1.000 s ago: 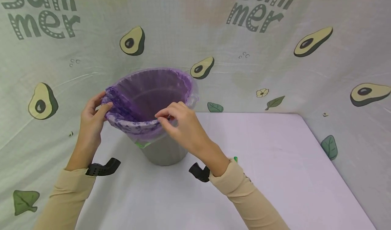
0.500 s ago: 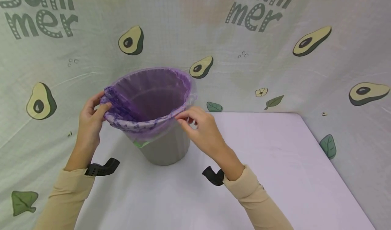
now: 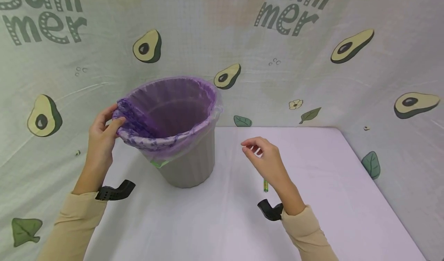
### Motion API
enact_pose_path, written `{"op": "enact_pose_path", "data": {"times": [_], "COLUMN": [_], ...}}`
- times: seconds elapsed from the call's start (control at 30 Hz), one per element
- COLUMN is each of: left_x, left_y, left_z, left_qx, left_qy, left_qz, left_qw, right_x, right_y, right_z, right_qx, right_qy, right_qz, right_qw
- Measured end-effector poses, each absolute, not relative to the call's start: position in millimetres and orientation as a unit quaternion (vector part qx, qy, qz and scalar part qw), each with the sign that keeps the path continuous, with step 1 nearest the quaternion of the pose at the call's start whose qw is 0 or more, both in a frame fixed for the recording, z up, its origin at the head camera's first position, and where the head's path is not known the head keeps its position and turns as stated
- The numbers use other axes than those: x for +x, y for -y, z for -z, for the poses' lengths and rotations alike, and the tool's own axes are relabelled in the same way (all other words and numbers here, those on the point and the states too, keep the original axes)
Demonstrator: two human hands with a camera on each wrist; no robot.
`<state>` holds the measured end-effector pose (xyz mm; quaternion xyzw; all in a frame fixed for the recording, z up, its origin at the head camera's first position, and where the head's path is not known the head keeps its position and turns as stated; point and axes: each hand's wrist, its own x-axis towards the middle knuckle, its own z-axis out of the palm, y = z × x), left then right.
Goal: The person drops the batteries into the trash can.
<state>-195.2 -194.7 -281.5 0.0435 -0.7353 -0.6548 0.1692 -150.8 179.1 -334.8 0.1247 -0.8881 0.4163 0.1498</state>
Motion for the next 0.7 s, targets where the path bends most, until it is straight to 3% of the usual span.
{"op": "enact_pose_path", "data": {"times": [0.7], "left_x": [-195.8], "left_y": [195.3], "left_z": [281.9], "left_qx": [0.041], "left_qy": [0.731], "left_qz": [0.658], "left_qw": [0.175], "right_x": [-140.8], "right_y": [-238.8], "right_z": [408.2], "right_qx": [0.01], "right_qy": [0.922], "right_qz": [-0.387], "right_qw": [-0.012]}}
